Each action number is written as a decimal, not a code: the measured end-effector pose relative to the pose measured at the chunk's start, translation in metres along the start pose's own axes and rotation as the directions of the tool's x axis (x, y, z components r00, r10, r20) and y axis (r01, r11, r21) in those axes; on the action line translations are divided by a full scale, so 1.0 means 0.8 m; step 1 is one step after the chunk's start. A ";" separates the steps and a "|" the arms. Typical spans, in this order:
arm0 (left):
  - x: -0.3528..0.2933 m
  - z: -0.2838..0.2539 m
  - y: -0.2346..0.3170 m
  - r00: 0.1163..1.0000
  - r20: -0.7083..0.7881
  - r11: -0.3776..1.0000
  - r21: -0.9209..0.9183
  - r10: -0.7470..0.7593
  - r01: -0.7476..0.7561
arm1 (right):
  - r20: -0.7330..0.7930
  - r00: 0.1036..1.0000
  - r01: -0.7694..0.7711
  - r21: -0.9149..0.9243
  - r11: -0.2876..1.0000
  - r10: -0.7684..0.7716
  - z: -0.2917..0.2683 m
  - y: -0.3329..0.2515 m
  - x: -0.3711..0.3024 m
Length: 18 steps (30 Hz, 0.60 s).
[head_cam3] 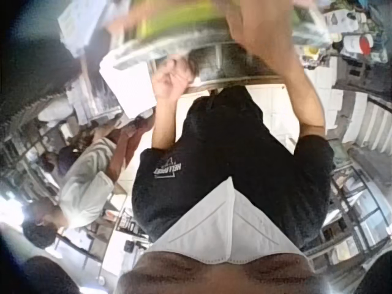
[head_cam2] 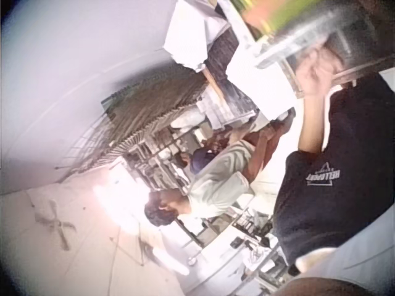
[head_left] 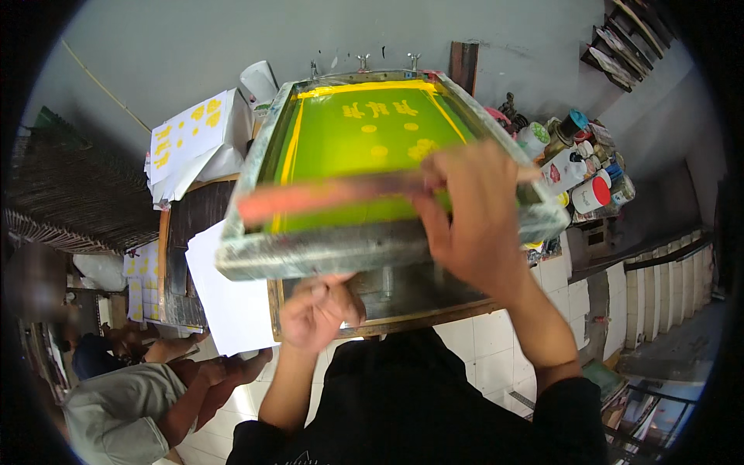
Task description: The person performs screen printing by placing sheets of paper onto a glass base, lowering a yellow mesh frame over each sheet, and using a squeegee to spread ink across the screen before lifting the frame and stacking the printed results.
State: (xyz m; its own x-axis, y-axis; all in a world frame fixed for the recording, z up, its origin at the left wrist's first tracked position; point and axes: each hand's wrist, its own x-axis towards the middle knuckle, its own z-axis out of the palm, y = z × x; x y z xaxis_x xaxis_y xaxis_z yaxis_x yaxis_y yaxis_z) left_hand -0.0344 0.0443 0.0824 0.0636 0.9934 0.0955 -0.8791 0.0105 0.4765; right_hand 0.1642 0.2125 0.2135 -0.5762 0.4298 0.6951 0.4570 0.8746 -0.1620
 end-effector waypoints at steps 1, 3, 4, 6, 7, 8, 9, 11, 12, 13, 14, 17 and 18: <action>0.023 -0.006 0.017 0.998 0.063 0.994 0.107 -0.006 -0.001 | -0.087 0.995 0.054 -0.046 0.998 -0.057 -0.006 0.008 0.028; 0.075 -0.029 0.029 0.915 -0.360 0.768 0.633 0.183 0.096 | -0.154 0.982 0.090 -0.125 0.988 -0.109 -0.020 0.021 0.085; 0.101 -0.045 0.028 0.889 -0.345 0.510 0.846 0.301 0.155 | -0.177 0.976 0.099 -0.155 0.983 -0.126 -0.029 0.025 0.113; 0.131 -0.078 0.026 0.858 -0.246 -0.414 0.794 0.451 0.445 | -0.237 0.956 0.131 -0.189 0.973 -0.175 -0.046 0.028 0.172; 0.134 -0.091 0.020 0.832 -0.318 -0.518 0.666 0.455 0.537 | -0.179 0.978 0.085 -0.119 0.989 -0.105 -0.064 0.024 0.188; 0.128 -0.104 0.020 0.855 -0.220 -0.590 0.642 0.470 0.489 | -0.119 0.992 0.028 -0.056 0.998 -0.035 -0.078 0.025 0.202; 0.119 -0.115 0.020 0.850 -0.277 -0.637 0.568 0.448 0.521 | 0.059 0.992 -0.114 0.075 0.991 0.109 -0.104 0.026 0.212; 0.088 -0.134 0.033 0.833 -0.282 -0.598 0.591 0.476 0.542 | 0.170 0.963 -0.232 0.112 0.966 0.211 -0.110 0.024 0.228; 0.069 -0.142 0.043 0.826 -0.263 -0.591 0.594 0.498 0.546 | 0.087 0.978 -0.195 0.047 0.980 0.190 -0.102 0.026 0.237; 0.049 -0.151 0.059 0.779 -0.391 -0.478 0.627 0.490 0.615 | 0.012 0.987 -0.158 -0.009 0.987 0.158 -0.092 0.027 0.243; 0.026 -0.158 0.075 0.735 -0.494 -0.374 0.643 0.465 0.669 | -0.064 0.990 -0.129 -0.070 0.989 0.125 -0.082 0.030 0.250; -0.049 -0.177 0.144 0.681 -0.711 0.239 0.702 0.176 0.671 | -0.208 0.978 -0.044 -0.176 0.983 0.007 -0.059 0.042 0.263; -0.076 -0.181 0.156 0.644 -0.712 0.285 0.702 0.279 0.653 | -0.218 0.976 -0.014 -0.177 0.984 -0.025 -0.058 0.048 0.268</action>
State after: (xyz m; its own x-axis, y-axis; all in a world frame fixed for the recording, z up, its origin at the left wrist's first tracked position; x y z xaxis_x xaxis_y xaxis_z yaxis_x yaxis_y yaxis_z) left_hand -0.2162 0.0014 0.0097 -0.5410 0.7239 -0.4282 0.1222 0.5714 0.8115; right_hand 0.0892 0.3280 0.3889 -0.4257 0.3481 0.8352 0.5777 0.8150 -0.0452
